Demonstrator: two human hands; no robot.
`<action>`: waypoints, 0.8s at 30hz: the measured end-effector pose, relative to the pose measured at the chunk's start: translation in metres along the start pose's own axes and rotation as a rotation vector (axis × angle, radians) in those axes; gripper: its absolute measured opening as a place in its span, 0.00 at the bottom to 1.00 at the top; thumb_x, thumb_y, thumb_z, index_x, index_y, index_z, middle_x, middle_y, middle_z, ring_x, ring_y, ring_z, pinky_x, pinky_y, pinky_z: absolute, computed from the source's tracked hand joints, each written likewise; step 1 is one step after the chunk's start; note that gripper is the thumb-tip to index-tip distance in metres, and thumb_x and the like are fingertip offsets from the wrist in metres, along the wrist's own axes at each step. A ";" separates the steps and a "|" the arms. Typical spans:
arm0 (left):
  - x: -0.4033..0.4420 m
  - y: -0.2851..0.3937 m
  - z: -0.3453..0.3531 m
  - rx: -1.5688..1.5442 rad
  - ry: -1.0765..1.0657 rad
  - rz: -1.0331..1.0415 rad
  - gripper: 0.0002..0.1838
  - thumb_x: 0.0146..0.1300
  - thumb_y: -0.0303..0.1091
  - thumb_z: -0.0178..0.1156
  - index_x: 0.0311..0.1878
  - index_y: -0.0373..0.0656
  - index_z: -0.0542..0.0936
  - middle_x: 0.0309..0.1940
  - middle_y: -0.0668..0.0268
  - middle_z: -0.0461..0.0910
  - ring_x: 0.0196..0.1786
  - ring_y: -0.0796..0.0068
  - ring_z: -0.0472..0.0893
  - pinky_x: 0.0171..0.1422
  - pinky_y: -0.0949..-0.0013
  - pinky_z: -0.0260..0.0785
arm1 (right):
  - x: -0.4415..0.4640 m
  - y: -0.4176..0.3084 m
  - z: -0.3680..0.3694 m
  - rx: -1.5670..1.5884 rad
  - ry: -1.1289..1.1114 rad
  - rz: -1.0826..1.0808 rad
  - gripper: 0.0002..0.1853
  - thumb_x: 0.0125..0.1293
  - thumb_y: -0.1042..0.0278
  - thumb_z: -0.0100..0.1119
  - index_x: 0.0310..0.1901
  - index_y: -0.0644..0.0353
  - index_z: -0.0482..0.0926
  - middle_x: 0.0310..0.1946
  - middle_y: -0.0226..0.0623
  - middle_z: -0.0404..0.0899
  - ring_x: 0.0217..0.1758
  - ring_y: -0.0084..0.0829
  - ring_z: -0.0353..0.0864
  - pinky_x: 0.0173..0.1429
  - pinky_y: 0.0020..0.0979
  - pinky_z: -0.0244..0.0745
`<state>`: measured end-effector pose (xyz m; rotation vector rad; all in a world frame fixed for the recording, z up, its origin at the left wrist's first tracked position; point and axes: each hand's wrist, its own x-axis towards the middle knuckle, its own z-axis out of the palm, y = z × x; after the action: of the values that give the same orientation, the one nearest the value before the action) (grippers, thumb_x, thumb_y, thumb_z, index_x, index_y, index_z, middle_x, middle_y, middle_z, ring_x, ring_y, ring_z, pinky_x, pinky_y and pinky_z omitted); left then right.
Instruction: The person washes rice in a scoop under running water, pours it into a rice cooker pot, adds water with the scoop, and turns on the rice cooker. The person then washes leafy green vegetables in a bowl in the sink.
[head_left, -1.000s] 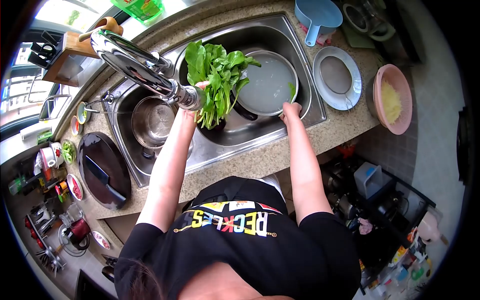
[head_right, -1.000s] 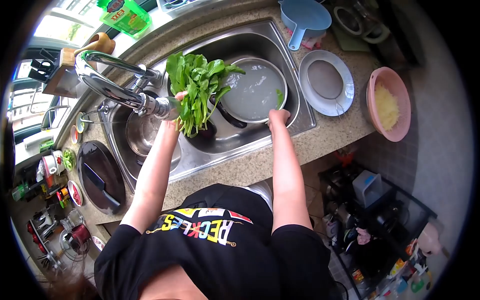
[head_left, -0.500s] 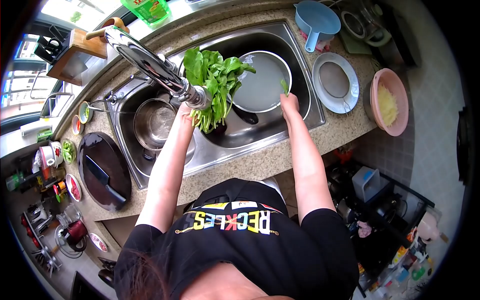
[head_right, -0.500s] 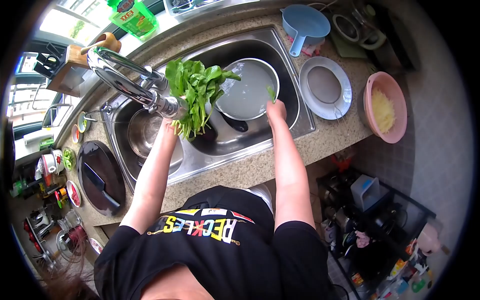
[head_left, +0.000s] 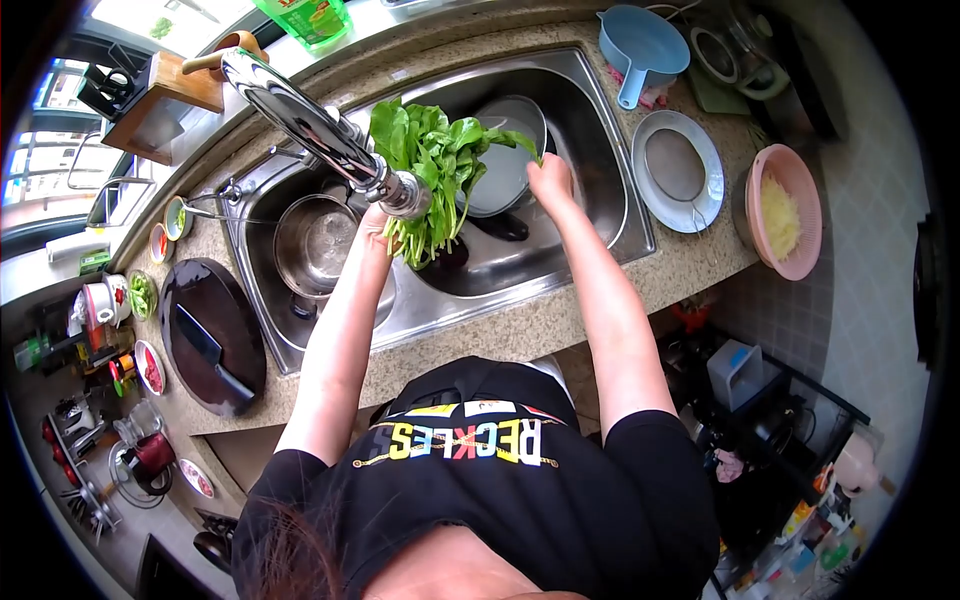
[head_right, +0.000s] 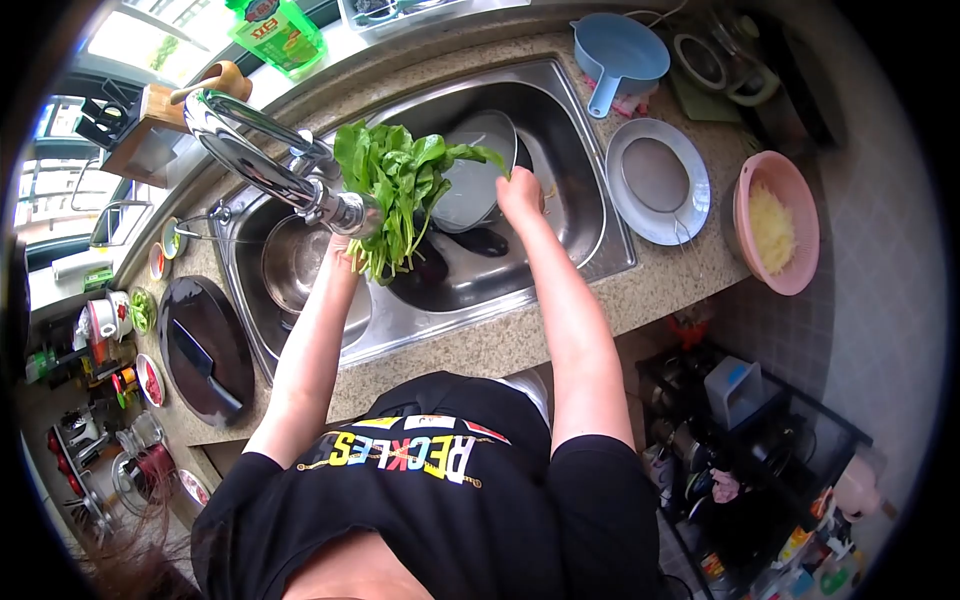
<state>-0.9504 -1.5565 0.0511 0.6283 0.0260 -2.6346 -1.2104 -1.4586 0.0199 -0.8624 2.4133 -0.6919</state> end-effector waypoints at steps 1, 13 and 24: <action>0.000 0.000 -0.001 -0.003 0.000 0.003 0.21 0.53 0.33 0.65 0.51 0.38 0.75 0.45 0.56 0.80 0.46 0.63 0.81 0.54 0.59 0.74 | -0.004 -0.004 -0.002 -0.021 -0.002 -0.012 0.14 0.53 0.61 0.53 0.32 0.66 0.77 0.32 0.56 0.79 0.41 0.54 0.78 0.47 0.47 0.72; -0.002 0.001 -0.006 0.002 0.012 0.025 0.22 0.52 0.33 0.66 0.51 0.38 0.76 0.45 0.56 0.80 0.46 0.63 0.80 0.55 0.58 0.74 | -0.058 0.004 -0.044 -0.175 0.125 -0.154 0.12 0.58 0.61 0.55 0.29 0.62 0.72 0.27 0.51 0.78 0.36 0.56 0.77 0.39 0.49 0.70; -0.003 -0.008 0.001 0.001 0.004 0.006 0.22 0.52 0.32 0.67 0.50 0.39 0.76 0.45 0.56 0.80 0.47 0.63 0.80 0.55 0.58 0.74 | -0.047 0.017 -0.069 -0.480 0.395 -0.745 0.03 0.56 0.70 0.55 0.29 0.52 0.71 0.20 0.32 0.76 0.26 0.35 0.80 0.28 0.35 0.75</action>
<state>-0.9515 -1.5476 0.0523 0.6325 0.0241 -2.6283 -1.2258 -1.3950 0.0746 -2.0494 2.6240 -0.5652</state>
